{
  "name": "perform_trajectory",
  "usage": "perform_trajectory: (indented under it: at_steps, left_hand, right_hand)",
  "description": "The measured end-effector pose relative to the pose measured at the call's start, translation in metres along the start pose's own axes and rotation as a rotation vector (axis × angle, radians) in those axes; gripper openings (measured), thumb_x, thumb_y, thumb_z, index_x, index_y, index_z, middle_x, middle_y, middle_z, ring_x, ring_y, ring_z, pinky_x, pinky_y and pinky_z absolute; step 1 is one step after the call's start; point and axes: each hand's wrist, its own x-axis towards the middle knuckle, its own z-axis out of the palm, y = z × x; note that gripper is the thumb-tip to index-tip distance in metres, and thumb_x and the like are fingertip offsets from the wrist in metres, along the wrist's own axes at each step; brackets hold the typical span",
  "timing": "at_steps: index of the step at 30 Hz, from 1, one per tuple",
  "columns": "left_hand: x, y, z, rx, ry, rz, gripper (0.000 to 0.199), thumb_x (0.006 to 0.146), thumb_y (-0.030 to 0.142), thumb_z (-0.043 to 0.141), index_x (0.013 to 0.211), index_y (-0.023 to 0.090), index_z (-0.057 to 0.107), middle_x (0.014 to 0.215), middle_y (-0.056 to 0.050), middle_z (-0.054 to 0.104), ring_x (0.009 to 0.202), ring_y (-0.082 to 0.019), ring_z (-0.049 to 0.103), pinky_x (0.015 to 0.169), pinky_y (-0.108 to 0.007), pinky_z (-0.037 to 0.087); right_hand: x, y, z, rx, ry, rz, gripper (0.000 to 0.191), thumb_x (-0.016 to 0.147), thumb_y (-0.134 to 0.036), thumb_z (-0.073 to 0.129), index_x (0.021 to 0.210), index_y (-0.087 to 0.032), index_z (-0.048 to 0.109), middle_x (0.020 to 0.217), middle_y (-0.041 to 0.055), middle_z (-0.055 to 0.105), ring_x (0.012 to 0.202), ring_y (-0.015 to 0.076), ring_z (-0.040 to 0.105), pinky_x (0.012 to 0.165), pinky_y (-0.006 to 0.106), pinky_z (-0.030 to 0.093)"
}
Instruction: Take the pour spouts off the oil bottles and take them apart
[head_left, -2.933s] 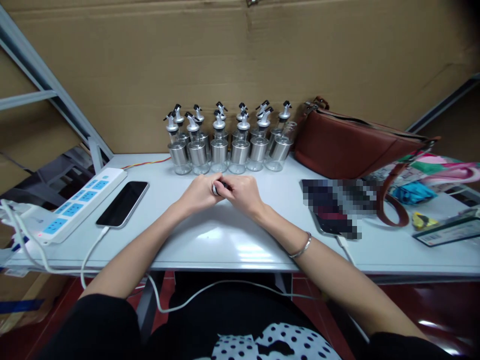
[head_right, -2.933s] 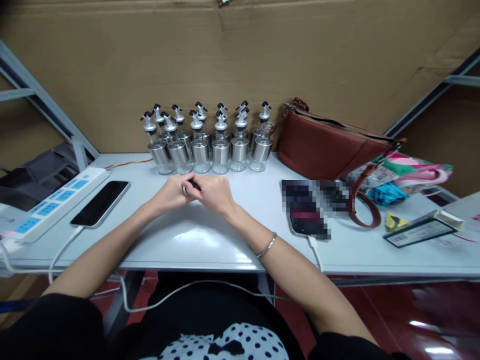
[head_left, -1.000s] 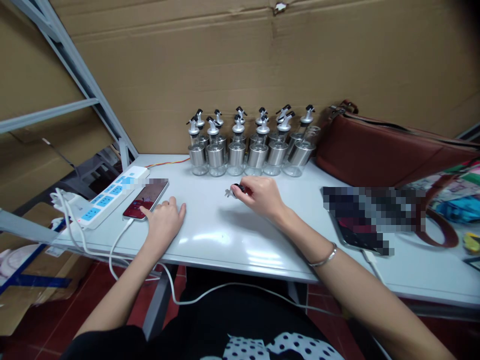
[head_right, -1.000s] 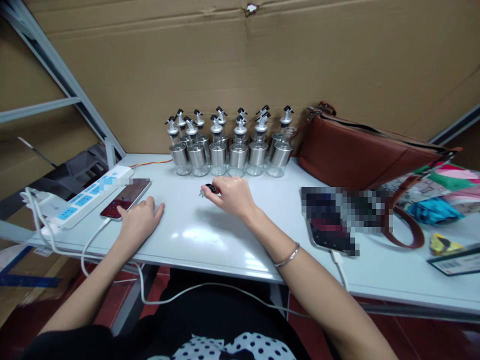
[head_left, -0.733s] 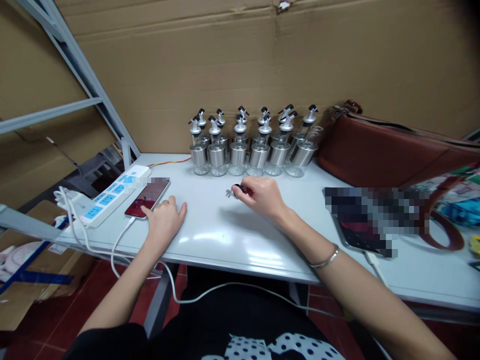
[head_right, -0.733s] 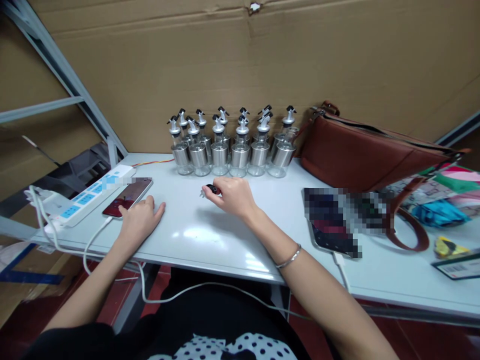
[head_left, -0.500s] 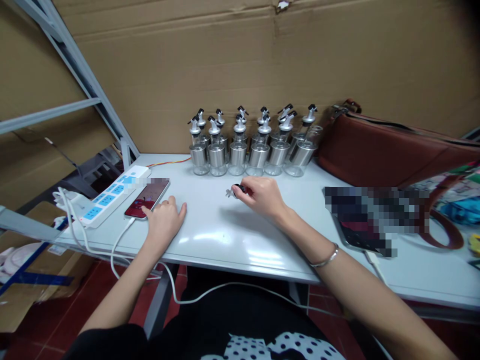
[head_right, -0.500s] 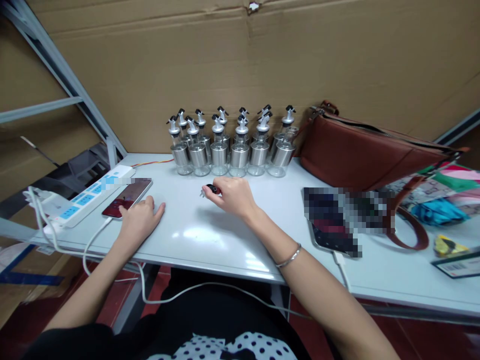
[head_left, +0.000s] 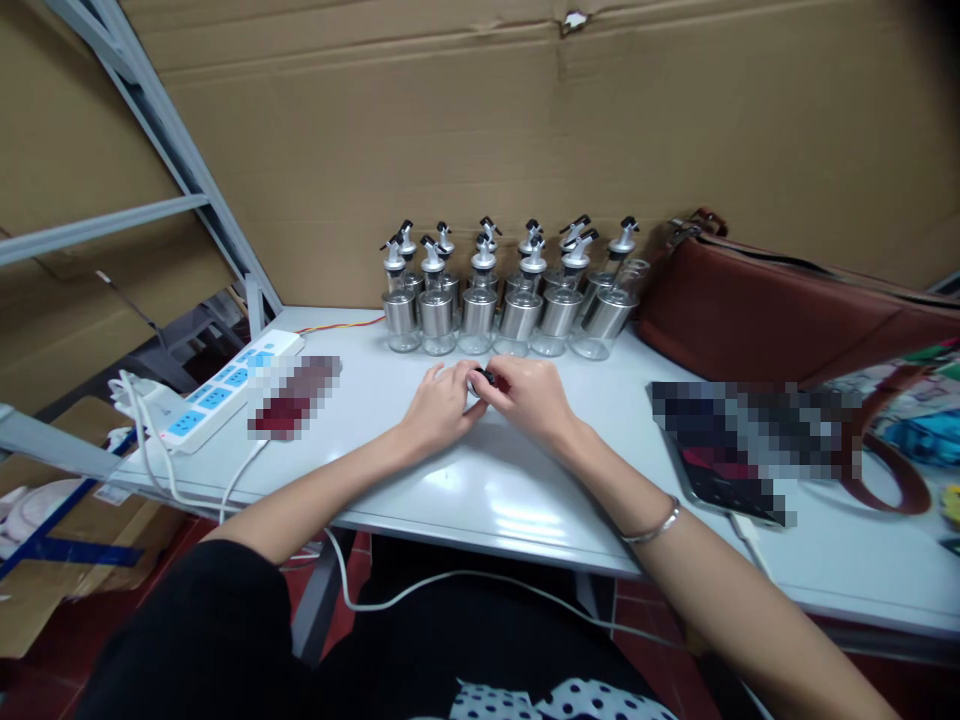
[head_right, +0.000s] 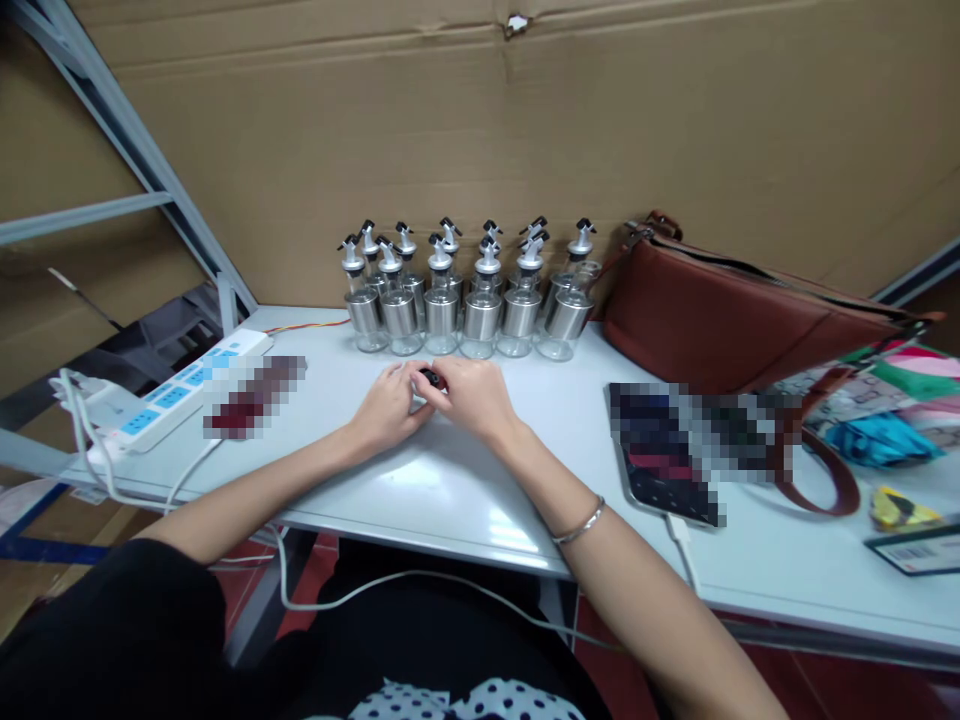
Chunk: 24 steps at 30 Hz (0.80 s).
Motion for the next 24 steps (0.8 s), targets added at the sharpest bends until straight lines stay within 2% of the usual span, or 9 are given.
perform_trajectory:
  at_steps: [2,6,10,15,19,24]
  left_hand:
    - [0.002,0.002,0.007,-0.136,0.052,-0.037,0.036,0.081,0.021,0.052,0.115,0.013,0.043,0.105,-0.012,0.062,0.094,-0.022,0.06,0.092,-0.039,0.042]
    - [-0.002,0.003,0.011,-0.395,0.15,-0.112,0.042,0.075,0.019,0.057,0.113,0.015,0.04,0.1,-0.009,0.062,0.084,-0.018,0.061,0.078,-0.03,0.046]
    - [-0.001,-0.001,0.01,-0.518,0.122,-0.225,0.032,0.072,0.017,0.057,0.102,0.016,0.045,0.085,-0.004,0.063,0.072,-0.016,0.06,0.065,-0.024,0.044]
    - [0.002,-0.009,0.009,-0.537,0.089,-0.194,0.013,0.066,0.014,0.053,0.079,0.014,0.054,0.075,-0.001,0.061,0.07,-0.014,0.056,0.065,-0.023,0.041]
    - [0.004,-0.01,0.004,-0.66,0.005,-0.162,0.017,0.059,0.011,0.05,0.073,0.011,0.059,0.072,-0.001,0.061,0.069,-0.014,0.054,0.065,-0.022,0.042]
    - [0.01,-0.015,-0.008,-0.867,-0.207,-0.165,0.012,0.056,0.015,0.056,0.066,0.011,0.061,0.065,0.003,0.059,0.066,-0.012,0.052,0.066,-0.022,0.041]
  right_hand:
    - [0.001,0.001,0.0,-0.02,-0.028,0.05,0.033,0.086,-0.039,0.049,0.06,-0.018,0.053,0.056,0.0011,0.056,0.051,0.0114,0.046,0.05,0.024,0.025]
    - [0.002,-0.003,0.004,-0.037,-0.097,0.099,0.028,0.087,-0.037,0.051,0.068,-0.018,0.056,0.064,0.0021,0.06,0.055,0.0128,0.05,0.051,0.024,0.025]
    - [0.001,-0.008,0.011,-0.016,-0.158,0.061,0.019,0.089,-0.03,0.05,0.081,-0.016,0.059,0.078,0.005,0.063,0.067,0.0151,0.055,0.057,0.024,0.031]
    - [-0.003,-0.009,0.018,0.049,-0.188,0.031,0.017,0.09,-0.027,0.049,0.084,-0.015,0.058,0.078,0.005,0.061,0.067,0.0154,0.054,0.061,0.025,0.036]
    - [-0.004,-0.008,0.017,0.087,-0.155,-0.051,0.016,0.09,-0.025,0.047,0.083,-0.015,0.057,0.077,0.0046,0.059,0.067,0.0147,0.053,0.062,0.026,0.038]
    - [-0.002,-0.007,0.012,-0.015,-0.17,-0.211,0.02,0.092,-0.026,0.043,0.081,-0.015,0.056,0.077,0.0064,0.058,0.066,0.0154,0.051,0.06,0.026,0.037]
